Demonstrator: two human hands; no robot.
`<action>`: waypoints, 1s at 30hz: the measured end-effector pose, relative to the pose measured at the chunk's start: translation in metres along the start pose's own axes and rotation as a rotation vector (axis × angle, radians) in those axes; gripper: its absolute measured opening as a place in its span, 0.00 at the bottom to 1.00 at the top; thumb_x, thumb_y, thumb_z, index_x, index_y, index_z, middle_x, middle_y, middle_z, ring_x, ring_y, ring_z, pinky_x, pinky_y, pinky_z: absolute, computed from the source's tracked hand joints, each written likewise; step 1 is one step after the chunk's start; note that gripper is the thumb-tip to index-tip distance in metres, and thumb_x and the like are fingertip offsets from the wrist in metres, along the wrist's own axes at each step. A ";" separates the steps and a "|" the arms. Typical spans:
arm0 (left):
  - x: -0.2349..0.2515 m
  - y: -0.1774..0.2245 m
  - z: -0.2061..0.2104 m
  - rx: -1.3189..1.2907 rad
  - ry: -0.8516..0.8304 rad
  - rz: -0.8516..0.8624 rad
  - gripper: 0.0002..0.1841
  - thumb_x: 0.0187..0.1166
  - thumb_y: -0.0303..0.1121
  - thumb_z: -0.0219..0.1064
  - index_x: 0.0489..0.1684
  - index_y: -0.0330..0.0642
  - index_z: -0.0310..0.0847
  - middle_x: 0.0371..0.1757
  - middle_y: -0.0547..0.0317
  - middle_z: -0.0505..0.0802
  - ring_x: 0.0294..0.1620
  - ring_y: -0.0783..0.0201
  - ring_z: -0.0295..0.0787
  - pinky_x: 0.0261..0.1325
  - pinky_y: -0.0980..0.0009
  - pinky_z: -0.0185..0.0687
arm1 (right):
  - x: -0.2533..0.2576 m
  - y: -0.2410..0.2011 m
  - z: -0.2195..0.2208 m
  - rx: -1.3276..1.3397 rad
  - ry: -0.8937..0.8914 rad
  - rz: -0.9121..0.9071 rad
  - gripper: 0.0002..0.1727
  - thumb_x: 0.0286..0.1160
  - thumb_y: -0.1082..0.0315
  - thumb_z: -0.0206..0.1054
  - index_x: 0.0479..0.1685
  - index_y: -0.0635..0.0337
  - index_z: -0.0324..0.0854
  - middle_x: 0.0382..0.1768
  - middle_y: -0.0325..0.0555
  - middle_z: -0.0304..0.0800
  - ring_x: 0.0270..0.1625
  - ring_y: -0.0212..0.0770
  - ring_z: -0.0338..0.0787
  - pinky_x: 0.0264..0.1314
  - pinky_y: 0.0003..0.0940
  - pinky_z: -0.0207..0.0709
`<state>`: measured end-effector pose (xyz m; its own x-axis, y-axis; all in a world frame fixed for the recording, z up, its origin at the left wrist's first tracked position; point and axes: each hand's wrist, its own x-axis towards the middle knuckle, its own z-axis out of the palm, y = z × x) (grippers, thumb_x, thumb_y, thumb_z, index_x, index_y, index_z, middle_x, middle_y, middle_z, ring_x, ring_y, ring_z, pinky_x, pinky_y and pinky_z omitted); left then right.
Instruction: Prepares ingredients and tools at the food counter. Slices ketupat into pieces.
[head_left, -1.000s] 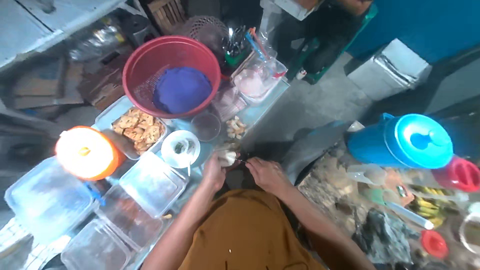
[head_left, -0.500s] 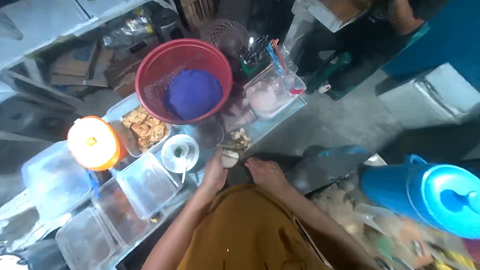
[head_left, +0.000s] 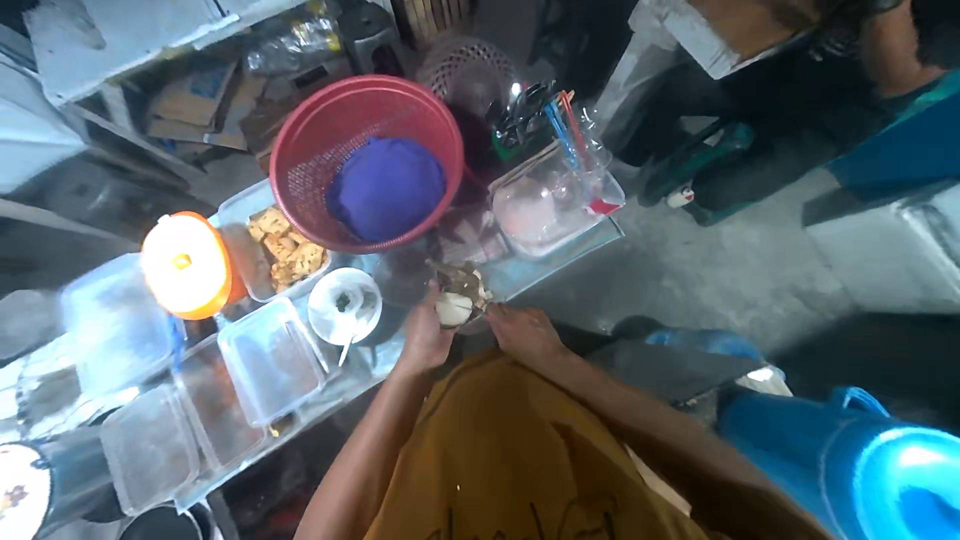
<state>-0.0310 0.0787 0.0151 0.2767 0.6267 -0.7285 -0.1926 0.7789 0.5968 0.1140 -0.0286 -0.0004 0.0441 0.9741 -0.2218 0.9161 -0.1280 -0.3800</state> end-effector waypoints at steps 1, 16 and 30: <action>0.002 -0.002 0.001 -0.026 -0.004 0.004 0.28 0.95 0.51 0.43 0.70 0.34 0.74 0.54 0.41 0.91 0.52 0.50 0.92 0.53 0.54 0.90 | 0.004 0.004 -0.005 0.010 -0.053 -0.003 0.25 0.96 0.55 0.43 0.62 0.62 0.81 0.49 0.60 0.93 0.46 0.62 0.95 0.46 0.59 0.86; 0.004 -0.019 0.003 -0.172 0.196 0.027 0.32 0.94 0.55 0.41 0.76 0.34 0.69 0.58 0.38 0.89 0.52 0.48 0.93 0.52 0.52 0.92 | 0.040 0.029 -0.018 -0.048 -0.182 -0.216 0.25 0.96 0.55 0.44 0.70 0.60 0.80 0.55 0.60 0.92 0.54 0.63 0.94 0.53 0.60 0.86; 0.010 -0.034 -0.003 -0.241 0.189 0.031 0.28 0.95 0.51 0.37 0.69 0.36 0.73 0.53 0.38 0.91 0.48 0.46 0.93 0.48 0.49 0.91 | 0.021 0.036 -0.024 0.030 -0.169 -0.257 0.27 0.96 0.50 0.42 0.62 0.57 0.84 0.48 0.54 0.95 0.49 0.57 0.96 0.52 0.58 0.86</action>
<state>-0.0244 0.0583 -0.0138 0.0918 0.6262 -0.7742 -0.4226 0.7285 0.5392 0.1571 -0.0085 0.0028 -0.2570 0.9307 -0.2602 0.8763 0.1109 -0.4689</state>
